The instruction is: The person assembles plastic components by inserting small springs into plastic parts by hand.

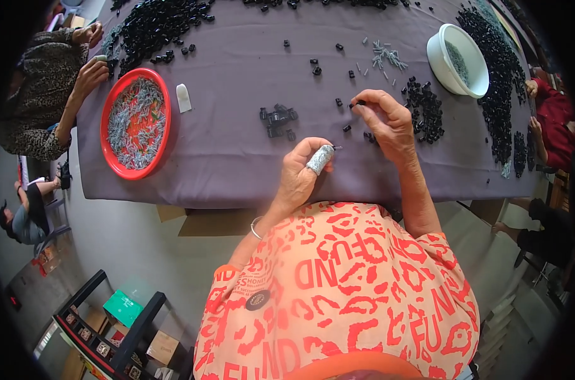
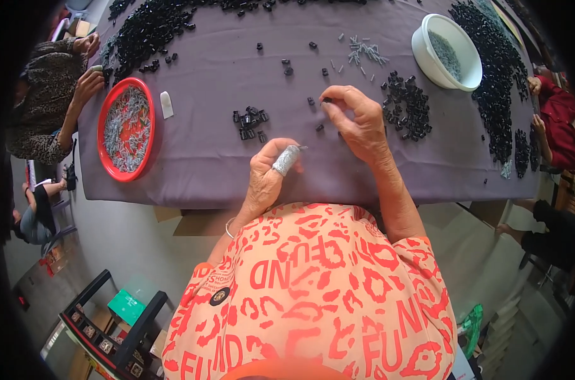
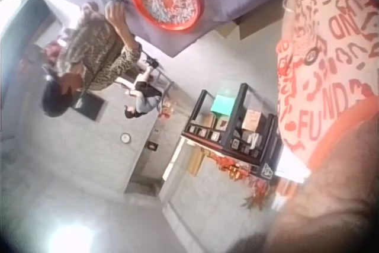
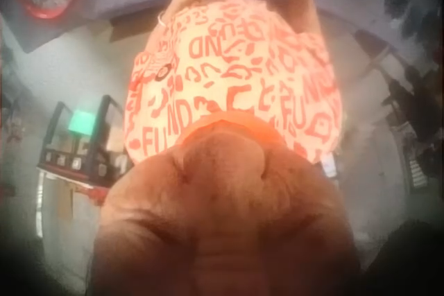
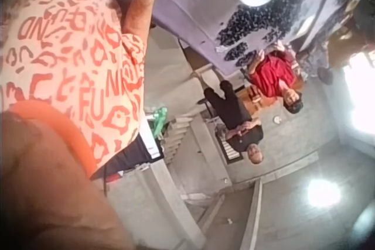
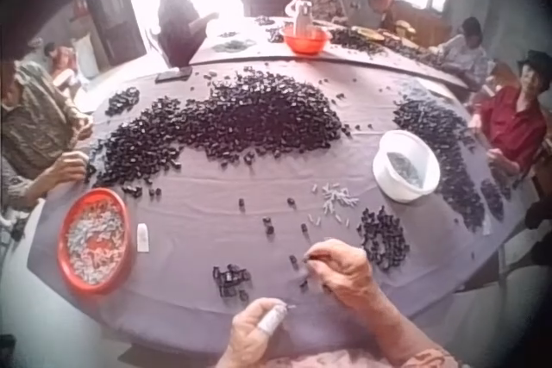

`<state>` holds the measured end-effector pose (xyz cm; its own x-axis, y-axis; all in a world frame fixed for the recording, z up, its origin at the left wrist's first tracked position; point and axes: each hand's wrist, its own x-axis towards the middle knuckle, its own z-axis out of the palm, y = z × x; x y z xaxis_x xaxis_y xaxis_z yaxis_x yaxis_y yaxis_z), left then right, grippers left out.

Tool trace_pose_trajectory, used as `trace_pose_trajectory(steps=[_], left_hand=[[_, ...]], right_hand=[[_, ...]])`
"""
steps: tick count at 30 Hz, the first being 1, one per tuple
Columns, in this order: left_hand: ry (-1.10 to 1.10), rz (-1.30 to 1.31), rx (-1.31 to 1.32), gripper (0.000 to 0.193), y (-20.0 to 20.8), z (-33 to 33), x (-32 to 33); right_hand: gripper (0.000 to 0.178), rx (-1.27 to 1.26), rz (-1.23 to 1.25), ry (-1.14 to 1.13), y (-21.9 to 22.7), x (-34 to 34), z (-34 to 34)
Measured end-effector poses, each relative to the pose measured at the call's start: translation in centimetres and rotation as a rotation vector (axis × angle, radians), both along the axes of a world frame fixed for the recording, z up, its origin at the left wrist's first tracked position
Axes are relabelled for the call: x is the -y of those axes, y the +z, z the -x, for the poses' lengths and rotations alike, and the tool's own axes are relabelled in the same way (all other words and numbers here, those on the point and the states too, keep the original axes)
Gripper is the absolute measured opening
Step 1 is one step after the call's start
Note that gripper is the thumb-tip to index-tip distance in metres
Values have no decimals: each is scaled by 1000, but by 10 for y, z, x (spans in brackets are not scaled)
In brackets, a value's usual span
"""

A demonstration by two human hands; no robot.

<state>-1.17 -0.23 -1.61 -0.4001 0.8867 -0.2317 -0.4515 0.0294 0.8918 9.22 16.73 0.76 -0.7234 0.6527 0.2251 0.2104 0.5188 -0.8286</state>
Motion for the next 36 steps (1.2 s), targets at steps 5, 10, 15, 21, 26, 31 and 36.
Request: trace_pose_trajectory(steps=[5, 10, 15, 21, 26, 31, 36], left_hand=[[54, 12, 32, 15, 1, -1, 0], [79, 1, 110, 13, 1, -1, -2], [76, -32, 83, 13, 12, -6, -6], [74, -24, 10, 17, 23, -11, -6], [54, -20, -115, 14, 32, -16, -6], [32, -28, -238, 9, 33, -19, -7], [19, -24, -324, 7, 34, -22, -7]], right_hand=[[20, -386, 782, 25, 2, 13, -10], [22, -394, 812, 11, -3, 23, -26], [23, -406, 834, 21, -5, 32, -36], [22, -437, 876, -53, 1, 40, -37], [19, -415, 567, 32, 3, 43, -48], [22, -357, 185, 110, 16, 43, -48], [20, -292, 240, 33, 19, 53, -48]])
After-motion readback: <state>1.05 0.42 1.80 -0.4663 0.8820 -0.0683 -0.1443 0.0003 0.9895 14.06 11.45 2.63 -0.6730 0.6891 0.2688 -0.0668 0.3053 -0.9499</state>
